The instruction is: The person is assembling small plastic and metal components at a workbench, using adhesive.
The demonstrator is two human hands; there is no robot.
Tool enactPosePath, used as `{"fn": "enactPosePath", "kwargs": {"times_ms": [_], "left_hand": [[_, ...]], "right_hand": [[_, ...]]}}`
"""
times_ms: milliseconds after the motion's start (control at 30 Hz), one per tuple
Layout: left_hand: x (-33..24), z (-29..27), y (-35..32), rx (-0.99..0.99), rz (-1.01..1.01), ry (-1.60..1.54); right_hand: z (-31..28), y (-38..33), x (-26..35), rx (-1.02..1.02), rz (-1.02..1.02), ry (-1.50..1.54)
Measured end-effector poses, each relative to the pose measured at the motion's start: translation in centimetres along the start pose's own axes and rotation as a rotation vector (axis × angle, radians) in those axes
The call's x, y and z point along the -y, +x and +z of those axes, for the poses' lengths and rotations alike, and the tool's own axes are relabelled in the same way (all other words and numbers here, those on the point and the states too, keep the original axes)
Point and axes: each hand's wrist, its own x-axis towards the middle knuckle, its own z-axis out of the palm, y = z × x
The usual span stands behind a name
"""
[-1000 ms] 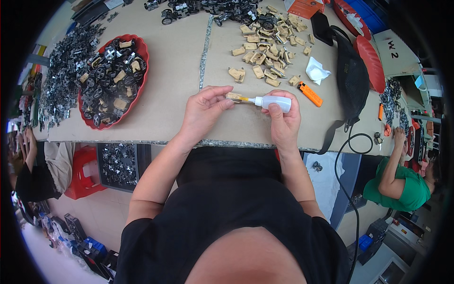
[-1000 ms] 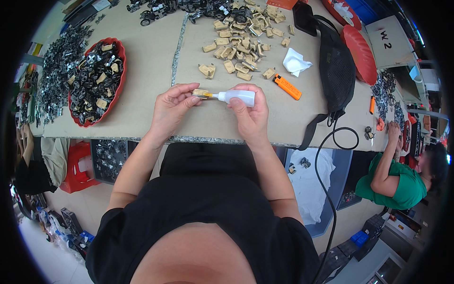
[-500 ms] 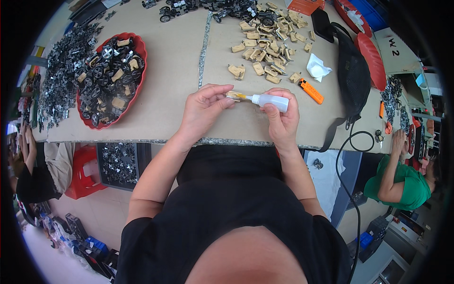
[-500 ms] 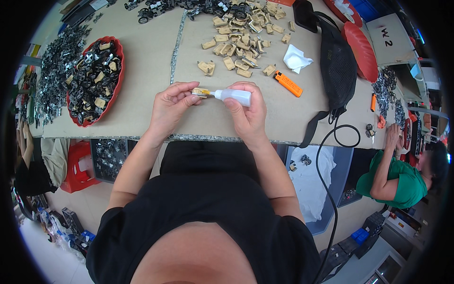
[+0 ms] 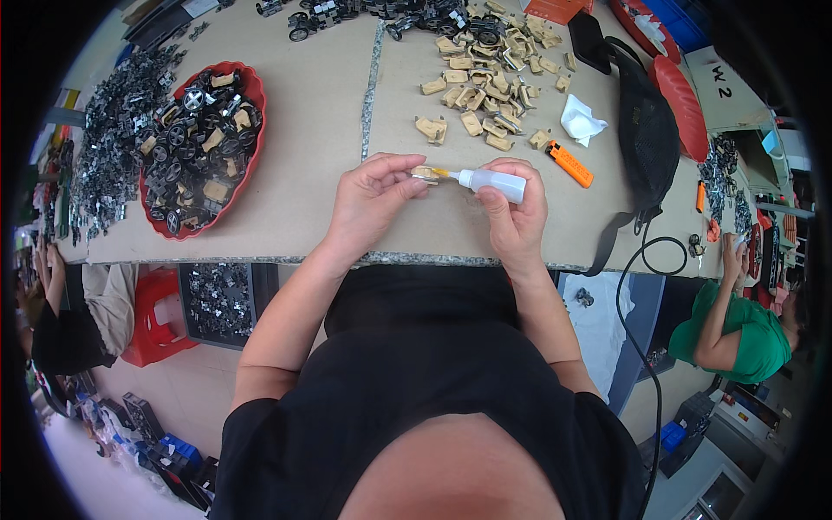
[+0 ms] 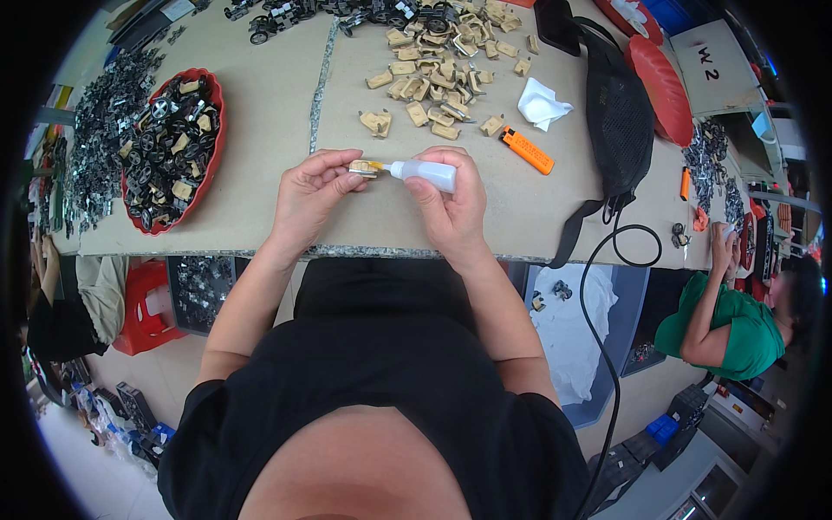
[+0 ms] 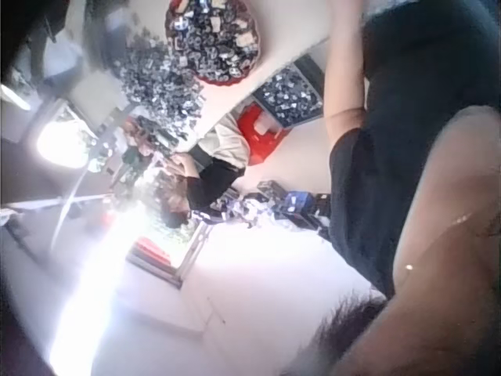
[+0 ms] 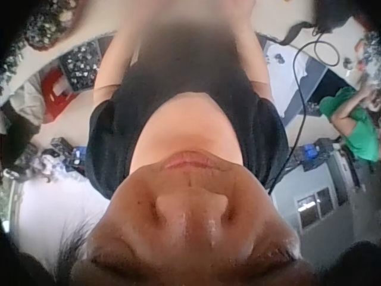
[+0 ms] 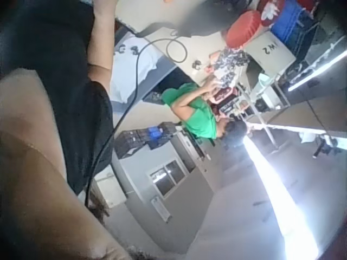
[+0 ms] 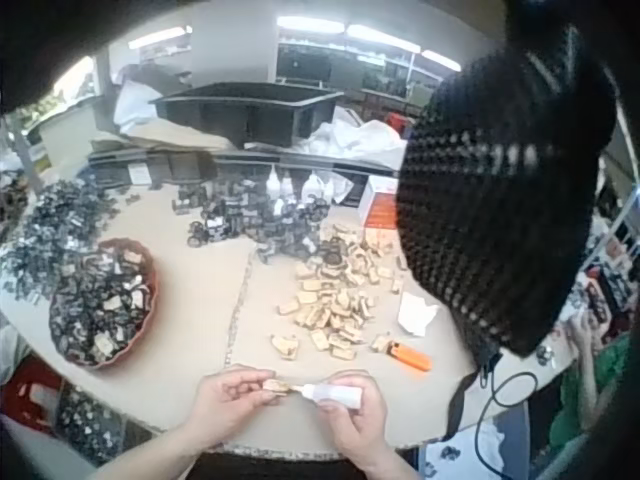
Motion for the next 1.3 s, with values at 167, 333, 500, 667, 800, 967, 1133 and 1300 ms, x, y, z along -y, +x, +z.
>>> {"fn": "enactPosePath", "kwargs": {"times_ms": [167,333,500,667,800,967,1133,1300], "left_hand": [[-0.2,0.0,0.1,-0.015,-0.03,-0.028],[-0.3,0.0,0.1,-0.022,-0.054,-0.043],[-0.4,0.0,0.1,-0.023,-0.07,-0.072],[-0.3,-0.1,0.1,-0.015,-0.058,-0.026],[-0.2,-0.1,0.2,0.007,-0.081,-0.025],[-0.8,0.7,0.4,0.05,-0.128,-0.118],[-1.6,1.8,0.7,0.116,-0.16,-0.192],[-2.3,2.1,1.2,0.189,-0.153,-0.195]], "right_hand": [[0.0,-0.1,0.0,-0.007,0.008,0.008],[-0.2,-0.2,0.1,0.001,0.025,-0.022],[-0.3,0.0,0.1,-0.104,0.098,0.276],[-2.4,1.1,1.1,-0.286,0.245,0.427],[-5.0,1.1,0.2,-0.343,0.209,0.212],[-5.9,0.9,-0.3,-0.372,0.274,0.187],[-6.3,0.6,-0.7,-0.343,0.257,0.099],[-6.2,0.1,-0.5,-0.407,0.067,-0.216]]}}
